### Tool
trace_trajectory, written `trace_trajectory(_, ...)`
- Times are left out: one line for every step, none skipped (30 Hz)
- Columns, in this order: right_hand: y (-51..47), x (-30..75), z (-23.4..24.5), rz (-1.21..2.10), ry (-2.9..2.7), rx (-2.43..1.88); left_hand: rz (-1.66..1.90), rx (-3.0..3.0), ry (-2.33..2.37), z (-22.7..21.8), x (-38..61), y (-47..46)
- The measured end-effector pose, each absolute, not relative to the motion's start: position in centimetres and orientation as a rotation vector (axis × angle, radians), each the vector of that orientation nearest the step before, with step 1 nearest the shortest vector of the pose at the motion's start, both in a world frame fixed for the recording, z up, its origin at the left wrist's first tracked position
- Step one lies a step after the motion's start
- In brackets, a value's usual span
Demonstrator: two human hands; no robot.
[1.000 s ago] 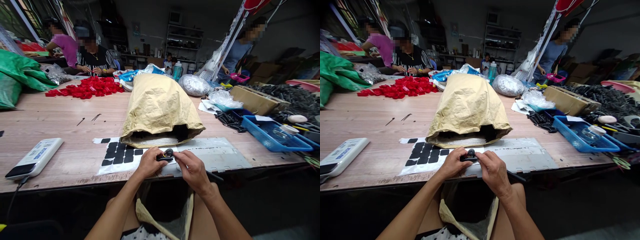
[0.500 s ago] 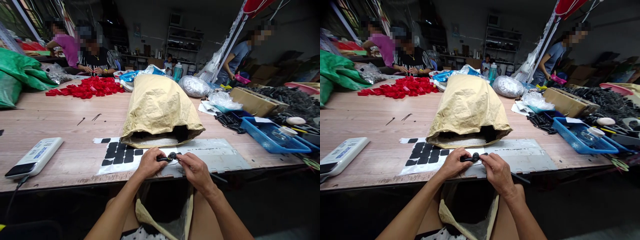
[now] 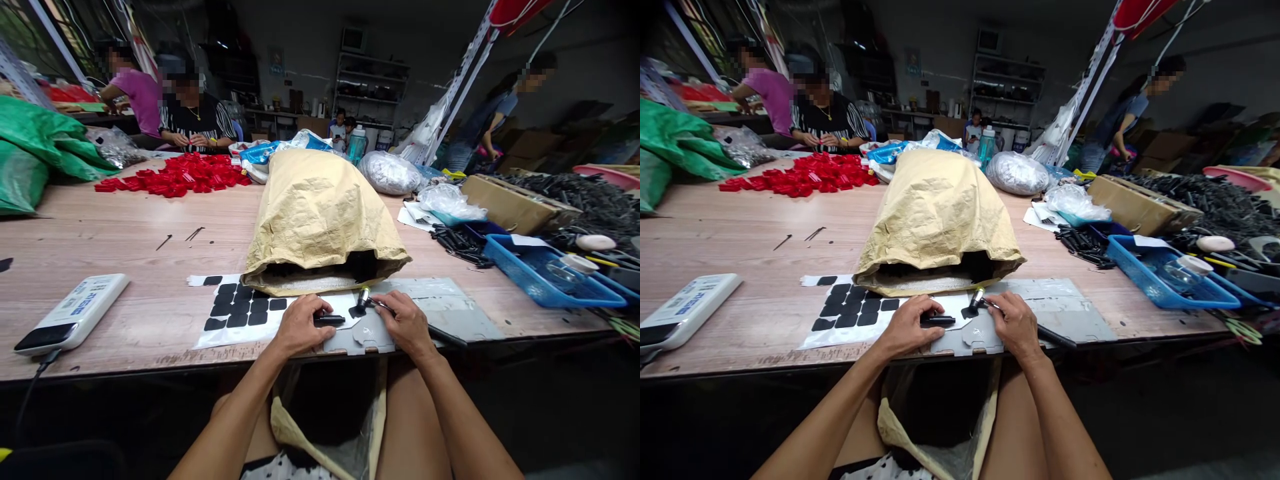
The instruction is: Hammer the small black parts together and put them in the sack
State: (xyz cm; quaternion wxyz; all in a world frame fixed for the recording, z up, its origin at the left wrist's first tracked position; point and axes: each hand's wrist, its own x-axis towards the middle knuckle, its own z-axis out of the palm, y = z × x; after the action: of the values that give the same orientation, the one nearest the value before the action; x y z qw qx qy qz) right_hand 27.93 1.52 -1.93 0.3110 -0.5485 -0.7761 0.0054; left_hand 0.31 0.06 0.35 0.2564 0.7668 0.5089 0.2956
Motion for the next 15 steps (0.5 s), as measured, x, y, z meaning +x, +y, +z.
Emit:
trace_trajectory(1.5,27.9,-2.0,-0.004,-2.051,-1.458,0.793,2.087,1.383,0.4,0.3,0.0)
trace_trajectory(1.4,27.8,-2.0,-0.02,-2.053,-1.465,0.785,2.092,1.386,0.4,0.4,0.0)
trace_trajectory(1.3,27.7,-2.0,-0.033,-2.055,-1.471,0.778,2.094,1.388,0.5,0.4,0.0)
trace_trajectory(1.2,27.7,-1.9,-0.044,-2.057,-1.475,0.773,2.095,1.392,0.5,0.5,-0.1)
trace_trajectory(1.2,27.6,-1.9,-0.052,-2.057,-1.479,0.769,2.096,1.394,0.5,0.5,-0.1)
trace_trajectory(1.2,27.6,-1.9,-0.058,-2.056,-1.485,0.768,2.097,1.393,0.5,0.5,-0.1)
trace_trajectory(1.2,27.6,-1.8,-0.061,-2.055,-1.492,0.769,2.098,1.39,0.4,0.5,0.0)
trace_trajectory(1.2,27.6,-1.8,-0.063,-2.053,-1.5,0.773,2.099,1.383,0.3,0.5,0.1)
trace_trajectory(1.2,27.6,-1.8,-0.063,-2.05,-1.508,0.777,2.099,1.377,0.2,0.5,0.2)
trace_trajectory(1.2,27.5,-1.8,-0.063,-2.047,-1.515,0.781,2.099,1.371,0.2,0.4,0.2)
trace_trajectory(1.1,27.5,-1.8,-0.062,-2.043,-1.521,0.786,2.1,1.366,0.1,0.4,0.2)
trace_trajectory(1.1,27.5,-1.8,-0.06,-2.039,-1.526,0.796,2.103,1.362,0.2,0.4,0.1)
trace_trajectory(1.1,27.5,-1.8,-0.06,-2.034,-1.528,0.813,2.106,1.356,0.3,0.4,-0.1)
trace_trajectory(1.1,27.5,-1.8,-0.061,-2.031,-1.53,0.837,2.108,1.342,0.6,0.6,-0.6)
trace_trajectory(1.1,27.5,-1.8,-0.064,-2.03,-1.53,0.861,2.109,1.312,0.9,0.8,-1.3)
